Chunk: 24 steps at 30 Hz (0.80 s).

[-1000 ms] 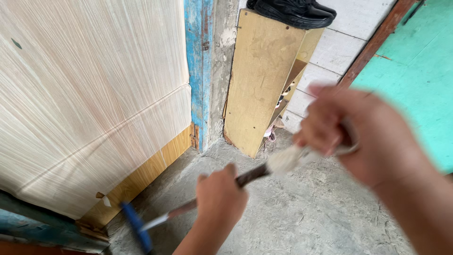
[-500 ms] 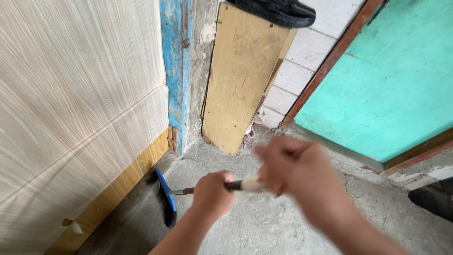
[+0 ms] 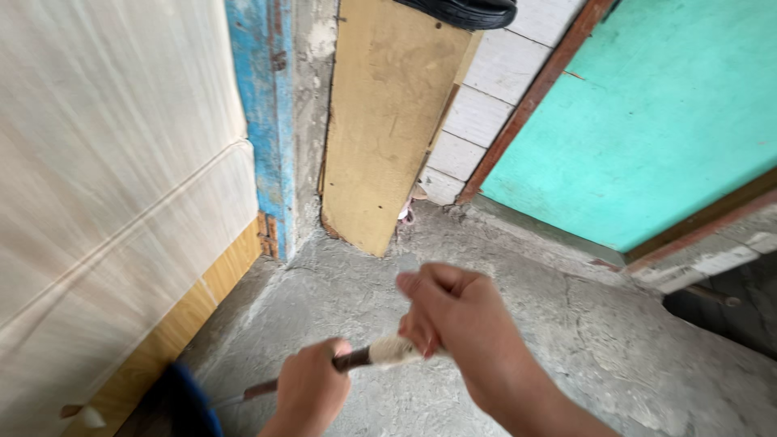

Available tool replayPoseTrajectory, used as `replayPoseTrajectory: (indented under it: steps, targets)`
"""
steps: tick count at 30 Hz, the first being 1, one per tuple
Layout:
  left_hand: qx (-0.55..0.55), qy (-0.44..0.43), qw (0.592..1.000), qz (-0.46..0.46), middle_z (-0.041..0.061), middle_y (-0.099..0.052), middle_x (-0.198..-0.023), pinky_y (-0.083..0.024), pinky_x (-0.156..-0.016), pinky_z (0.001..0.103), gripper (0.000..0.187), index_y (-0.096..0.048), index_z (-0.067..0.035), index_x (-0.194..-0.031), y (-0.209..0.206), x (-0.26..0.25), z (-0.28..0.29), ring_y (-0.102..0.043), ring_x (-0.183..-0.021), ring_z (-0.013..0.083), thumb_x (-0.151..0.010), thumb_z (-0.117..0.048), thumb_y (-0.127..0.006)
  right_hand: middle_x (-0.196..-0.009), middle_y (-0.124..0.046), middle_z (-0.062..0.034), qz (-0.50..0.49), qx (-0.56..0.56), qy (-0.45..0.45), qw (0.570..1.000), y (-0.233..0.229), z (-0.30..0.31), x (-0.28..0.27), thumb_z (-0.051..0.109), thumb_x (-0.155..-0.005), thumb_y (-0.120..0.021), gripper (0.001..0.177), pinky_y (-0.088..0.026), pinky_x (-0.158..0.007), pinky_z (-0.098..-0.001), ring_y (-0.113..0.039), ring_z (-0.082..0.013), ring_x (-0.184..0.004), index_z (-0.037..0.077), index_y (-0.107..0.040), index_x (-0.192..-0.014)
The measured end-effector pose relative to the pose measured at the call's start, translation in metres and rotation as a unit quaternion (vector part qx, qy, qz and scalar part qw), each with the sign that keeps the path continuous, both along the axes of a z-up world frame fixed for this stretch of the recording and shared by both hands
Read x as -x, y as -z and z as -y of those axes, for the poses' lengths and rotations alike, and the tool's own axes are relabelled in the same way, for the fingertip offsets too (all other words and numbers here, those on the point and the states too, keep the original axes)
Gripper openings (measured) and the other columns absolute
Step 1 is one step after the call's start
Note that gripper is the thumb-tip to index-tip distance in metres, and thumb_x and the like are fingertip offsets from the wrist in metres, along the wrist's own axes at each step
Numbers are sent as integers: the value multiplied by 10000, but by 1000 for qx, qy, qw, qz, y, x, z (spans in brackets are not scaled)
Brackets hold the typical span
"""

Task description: The person sweeps a concrete floor using a broom, moving dirt and debris through a doorway, and then arranges shoes on a wooden rack.

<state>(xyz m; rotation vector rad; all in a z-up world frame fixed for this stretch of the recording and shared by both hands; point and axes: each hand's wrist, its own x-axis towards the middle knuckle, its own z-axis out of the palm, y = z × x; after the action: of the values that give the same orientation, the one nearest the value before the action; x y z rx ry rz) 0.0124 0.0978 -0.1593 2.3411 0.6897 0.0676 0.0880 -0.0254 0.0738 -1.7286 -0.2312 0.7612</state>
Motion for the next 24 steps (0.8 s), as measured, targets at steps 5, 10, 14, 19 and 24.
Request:
replayPoseTrajectory:
  steps: [5, 10, 14, 19, 24]
  targets:
    - [144, 125, 981, -40, 82, -765, -890, -542, -697, 412, 215, -731, -174, -990, -46, -79, 7, -721, -770, 236, -913, -81, -554, -470, -454, -77, 109, 51, 148, 982, -25, 4, -15, 175, -966, -616, 354, -508, -654, -391, -420, -187, -442, 38, -591, -641]
    - [139, 195, 971, -3, 96, -714, -808, -545, -628, 449, 150, -647, -140, -929, -127, -122, 27, -678, -699, 264, -967, -123, -503, -548, -495, -39, 157, 49, 90, 982, -83, 38, -55, 130, -1006, -631, 368, -473, -670, -449, -430, -173, -500, 59, -545, -655]
    - [62, 209, 974, 69, 83, -672, -698, -484, -628, 410, 135, -656, -117, -882, -155, -123, 25, -634, -627, 240, -947, -120, -538, -571, -445, -22, 188, -239, 36, 952, -111, 70, -83, 5, -1001, -543, 384, -584, -777, -432, -431, -160, -524, 149, -444, -659]
    - [35, 220, 968, -118, 57, -689, -744, -538, -667, 429, 198, -653, -171, -839, -72, -99, -20, -686, -687, 221, -954, -108, -504, -674, -606, -169, 33, -5, 186, 982, -5, 30, -48, 155, -952, -609, 361, -540, -613, -348, -524, -228, -561, 30, -499, -632]
    - [35, 264, 964, 23, 64, -725, -765, -526, -710, 441, 110, -691, -115, -756, -20, -106, -6, -681, -757, 251, -845, -121, -626, -563, -548, -100, 87, 128, 162, 975, 17, 12, -5, 191, -974, -726, 402, -390, -467, -328, -474, -171, -500, 34, -555, -646]
